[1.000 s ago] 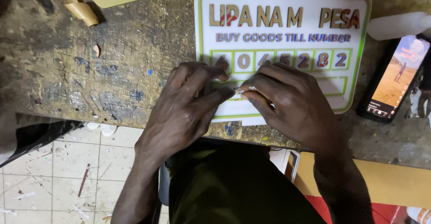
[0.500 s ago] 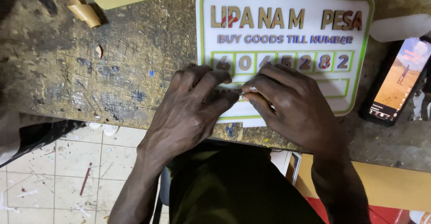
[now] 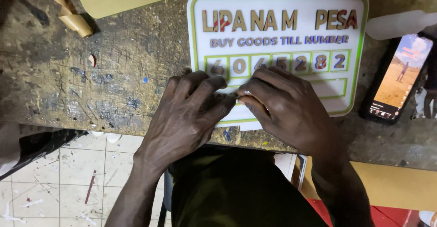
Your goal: Applying small letters to a sign board using glue
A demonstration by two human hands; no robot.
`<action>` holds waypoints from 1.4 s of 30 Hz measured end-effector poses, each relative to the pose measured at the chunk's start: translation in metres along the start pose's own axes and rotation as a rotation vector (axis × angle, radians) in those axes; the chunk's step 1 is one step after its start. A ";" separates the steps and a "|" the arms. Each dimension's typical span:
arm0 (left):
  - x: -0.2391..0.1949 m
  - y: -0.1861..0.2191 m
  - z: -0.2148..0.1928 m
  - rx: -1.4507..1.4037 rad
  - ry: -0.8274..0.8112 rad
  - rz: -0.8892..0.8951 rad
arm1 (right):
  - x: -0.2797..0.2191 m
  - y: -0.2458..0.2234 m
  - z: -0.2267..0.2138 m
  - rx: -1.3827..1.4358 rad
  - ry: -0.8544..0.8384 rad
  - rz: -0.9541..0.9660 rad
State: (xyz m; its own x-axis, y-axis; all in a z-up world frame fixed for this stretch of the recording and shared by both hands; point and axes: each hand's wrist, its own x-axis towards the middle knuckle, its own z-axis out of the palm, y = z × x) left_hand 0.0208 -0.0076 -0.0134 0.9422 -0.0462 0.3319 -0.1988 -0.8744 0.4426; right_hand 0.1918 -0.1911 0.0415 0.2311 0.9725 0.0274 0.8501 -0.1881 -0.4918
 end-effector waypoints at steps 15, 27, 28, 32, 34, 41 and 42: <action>0.001 0.001 0.001 0.029 0.013 0.017 | -0.004 -0.001 -0.007 0.114 0.059 -0.041; 0.000 0.001 0.002 0.019 0.014 0.007 | -0.011 -0.007 0.011 0.040 0.249 -0.075; -0.001 0.001 0.003 0.017 0.013 0.005 | -0.012 -0.007 0.012 0.042 0.246 -0.073; -0.002 -0.001 0.004 0.035 0.008 0.012 | -0.010 -0.003 0.014 0.079 0.245 -0.079; -0.002 -0.001 0.004 0.039 0.003 0.013 | -0.011 -0.002 0.016 0.076 0.242 -0.072; -0.002 -0.002 0.004 0.055 -0.010 0.011 | -0.007 -0.004 0.012 0.091 0.217 -0.053; -0.003 -0.002 0.004 0.075 -0.027 0.012 | -0.005 -0.005 0.010 0.104 0.202 -0.059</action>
State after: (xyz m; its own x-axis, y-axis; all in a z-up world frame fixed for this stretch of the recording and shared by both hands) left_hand 0.0196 -0.0078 -0.0181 0.9471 -0.0690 0.3135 -0.1902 -0.9073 0.3751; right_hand 0.1812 -0.1940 0.0352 0.2808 0.9325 0.2273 0.8141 -0.1060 -0.5710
